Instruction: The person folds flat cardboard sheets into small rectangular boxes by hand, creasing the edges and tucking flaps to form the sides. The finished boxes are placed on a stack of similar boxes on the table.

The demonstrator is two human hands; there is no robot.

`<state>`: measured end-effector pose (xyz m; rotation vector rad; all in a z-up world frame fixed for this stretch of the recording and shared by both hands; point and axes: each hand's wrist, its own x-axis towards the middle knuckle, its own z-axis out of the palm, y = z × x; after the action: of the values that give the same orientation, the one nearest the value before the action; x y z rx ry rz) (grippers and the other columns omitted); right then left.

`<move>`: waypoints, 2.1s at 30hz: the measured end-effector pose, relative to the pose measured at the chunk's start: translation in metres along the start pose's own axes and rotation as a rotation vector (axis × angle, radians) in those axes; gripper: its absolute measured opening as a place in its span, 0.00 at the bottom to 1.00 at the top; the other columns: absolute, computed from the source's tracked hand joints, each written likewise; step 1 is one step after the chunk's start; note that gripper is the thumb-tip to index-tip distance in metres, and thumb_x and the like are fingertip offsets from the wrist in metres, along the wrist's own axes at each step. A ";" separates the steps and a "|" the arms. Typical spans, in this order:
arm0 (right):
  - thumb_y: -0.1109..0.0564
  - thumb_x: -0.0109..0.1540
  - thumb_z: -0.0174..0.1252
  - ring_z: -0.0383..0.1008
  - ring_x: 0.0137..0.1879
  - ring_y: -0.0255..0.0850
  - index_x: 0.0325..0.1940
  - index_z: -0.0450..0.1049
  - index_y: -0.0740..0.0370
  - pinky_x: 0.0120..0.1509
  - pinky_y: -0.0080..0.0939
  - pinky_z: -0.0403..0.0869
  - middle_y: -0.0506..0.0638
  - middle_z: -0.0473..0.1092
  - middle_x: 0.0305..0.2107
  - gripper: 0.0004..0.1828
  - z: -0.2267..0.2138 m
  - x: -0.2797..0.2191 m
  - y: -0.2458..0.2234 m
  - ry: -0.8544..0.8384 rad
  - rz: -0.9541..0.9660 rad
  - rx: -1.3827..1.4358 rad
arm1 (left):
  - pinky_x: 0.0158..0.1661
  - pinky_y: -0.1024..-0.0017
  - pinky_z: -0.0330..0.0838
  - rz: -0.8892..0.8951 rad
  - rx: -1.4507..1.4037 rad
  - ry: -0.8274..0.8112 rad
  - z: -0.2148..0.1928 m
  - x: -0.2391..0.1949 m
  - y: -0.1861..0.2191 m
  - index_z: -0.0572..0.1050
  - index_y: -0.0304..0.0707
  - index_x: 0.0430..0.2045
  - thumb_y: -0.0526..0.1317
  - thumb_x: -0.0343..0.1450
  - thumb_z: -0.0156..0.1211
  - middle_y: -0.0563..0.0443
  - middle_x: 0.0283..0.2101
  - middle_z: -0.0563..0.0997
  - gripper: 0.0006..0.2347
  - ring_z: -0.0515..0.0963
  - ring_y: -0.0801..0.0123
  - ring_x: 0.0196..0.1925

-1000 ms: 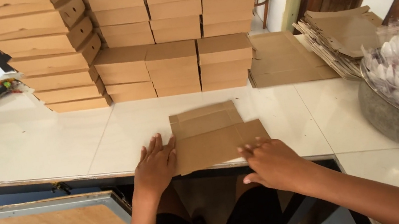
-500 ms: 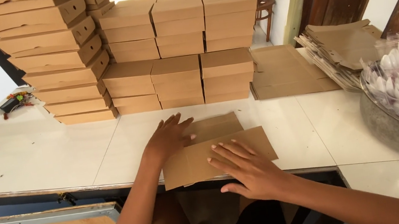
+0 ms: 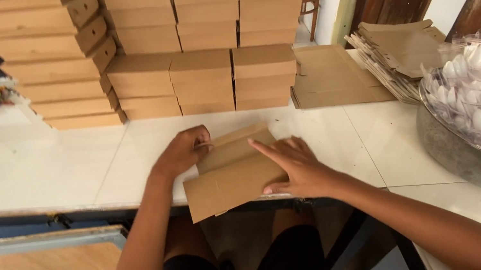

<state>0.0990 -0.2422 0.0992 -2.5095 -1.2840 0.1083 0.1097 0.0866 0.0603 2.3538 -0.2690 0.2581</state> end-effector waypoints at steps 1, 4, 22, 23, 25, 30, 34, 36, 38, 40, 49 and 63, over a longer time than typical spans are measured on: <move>0.34 0.61 0.62 0.53 0.74 0.67 0.83 0.42 0.47 0.77 0.76 0.42 0.68 0.62 0.63 0.54 -0.001 -0.004 -0.002 -0.018 -0.001 -0.004 | 0.47 0.54 0.73 -0.010 -0.015 0.004 0.001 -0.007 0.004 0.75 0.36 0.35 0.33 0.68 0.61 0.43 0.34 0.79 0.05 0.80 0.51 0.42; 0.38 0.55 0.70 0.59 0.61 0.56 0.81 0.52 0.49 0.70 0.63 0.56 0.59 0.64 0.51 0.55 -0.002 -0.004 0.006 0.204 -0.157 -0.228 | 0.49 0.56 0.76 -0.096 0.239 -0.025 -0.013 -0.022 0.010 0.77 0.39 0.38 0.33 0.70 0.58 0.46 0.36 0.81 0.06 0.83 0.52 0.44; 0.37 0.67 0.53 0.63 0.59 0.48 0.71 0.67 0.51 0.68 0.56 0.58 0.50 0.68 0.45 0.31 0.027 0.002 0.029 0.120 -0.443 -0.117 | 0.62 0.51 0.72 -0.112 0.282 0.094 -0.038 -0.065 0.038 0.83 0.37 0.46 0.32 0.71 0.54 0.42 0.52 0.84 0.13 0.76 0.48 0.64; 0.37 0.65 0.57 0.62 0.53 0.44 0.65 0.69 0.47 0.64 0.52 0.60 0.46 0.64 0.40 0.28 0.035 0.004 0.036 0.264 -0.559 -0.241 | 0.60 0.52 0.74 -0.164 0.388 0.072 -0.034 -0.059 0.033 0.83 0.40 0.46 0.38 0.72 0.55 0.44 0.51 0.85 0.13 0.78 0.50 0.62; 0.36 0.63 0.61 0.60 0.47 0.41 0.60 0.71 0.44 0.60 0.49 0.62 0.41 0.61 0.34 0.24 0.053 0.000 0.046 0.410 -0.671 -0.366 | 0.57 0.53 0.76 -0.212 0.494 0.047 -0.011 -0.033 0.000 0.83 0.43 0.46 0.44 0.72 0.56 0.46 0.50 0.85 0.13 0.80 0.51 0.60; 0.68 0.61 0.56 0.62 0.39 0.38 0.28 0.65 0.53 0.48 0.38 0.66 0.44 0.64 0.28 0.13 0.003 -0.020 -0.005 0.685 -1.108 -0.663 | 0.39 0.60 0.75 -0.344 0.905 0.116 0.038 0.045 -0.066 0.71 0.47 0.51 0.54 0.73 0.60 0.42 0.46 0.76 0.18 0.76 0.51 0.47; 0.52 0.71 0.48 0.63 0.34 0.40 0.27 0.64 0.49 0.44 0.42 0.70 0.40 0.54 0.24 0.17 0.035 -0.005 0.064 0.590 -0.836 -0.646 | 0.42 0.47 0.79 -0.520 0.780 0.139 -0.003 0.037 -0.060 0.67 0.43 0.64 0.53 0.70 0.64 0.34 0.48 0.76 0.29 0.79 0.39 0.53; 0.65 0.48 0.68 0.71 0.51 0.50 0.58 0.73 0.52 0.57 0.55 0.72 0.52 0.69 0.42 0.33 0.020 -0.008 0.058 0.158 -0.463 -0.418 | 0.46 0.43 0.78 -0.610 0.603 0.102 -0.024 0.021 -0.057 0.65 0.24 0.62 0.48 0.70 0.66 0.22 0.50 0.76 0.31 0.81 0.32 0.52; 0.73 0.48 0.55 0.69 0.55 0.53 0.59 0.73 0.53 0.59 0.56 0.69 0.53 0.70 0.47 0.36 0.006 -0.005 0.044 0.119 -0.388 -0.239 | 0.47 0.44 0.77 -0.573 0.459 0.049 -0.046 -0.002 -0.033 0.72 0.25 0.55 0.46 0.69 0.66 0.23 0.48 0.79 0.25 0.81 0.31 0.52; 0.81 0.47 0.43 0.68 0.59 0.55 0.60 0.72 0.55 0.61 0.57 0.67 0.54 0.70 0.53 0.41 -0.005 -0.008 0.032 0.082 -0.311 -0.062 | 0.48 0.46 0.76 -0.531 0.314 -0.004 -0.062 -0.021 -0.012 0.79 0.26 0.48 0.44 0.67 0.66 0.23 0.46 0.82 0.20 0.82 0.31 0.52; 0.85 0.54 0.34 0.46 0.78 0.66 0.76 0.60 0.59 0.77 0.70 0.49 0.64 0.50 0.75 0.48 -0.034 -0.010 -0.006 -0.162 -0.138 0.189 | 0.45 0.51 0.80 -0.367 0.500 0.174 -0.071 -0.030 0.051 0.80 0.56 0.53 0.38 0.70 0.55 0.41 0.48 0.84 0.17 0.86 0.44 0.45; 0.83 0.59 0.33 0.49 0.79 0.55 0.77 0.60 0.45 0.79 0.60 0.51 0.51 0.53 0.75 0.48 -0.019 -0.015 0.002 -0.109 -0.074 0.142 | 0.37 0.51 0.81 -0.156 0.630 -0.049 0.011 -0.038 0.121 0.73 0.22 0.55 0.25 0.70 0.47 0.22 0.60 0.71 0.18 0.86 0.40 0.40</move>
<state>0.0958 -0.2601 0.1153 -2.3617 -1.3594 0.3112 0.0421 -0.0013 0.1222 2.9886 -0.0201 0.2327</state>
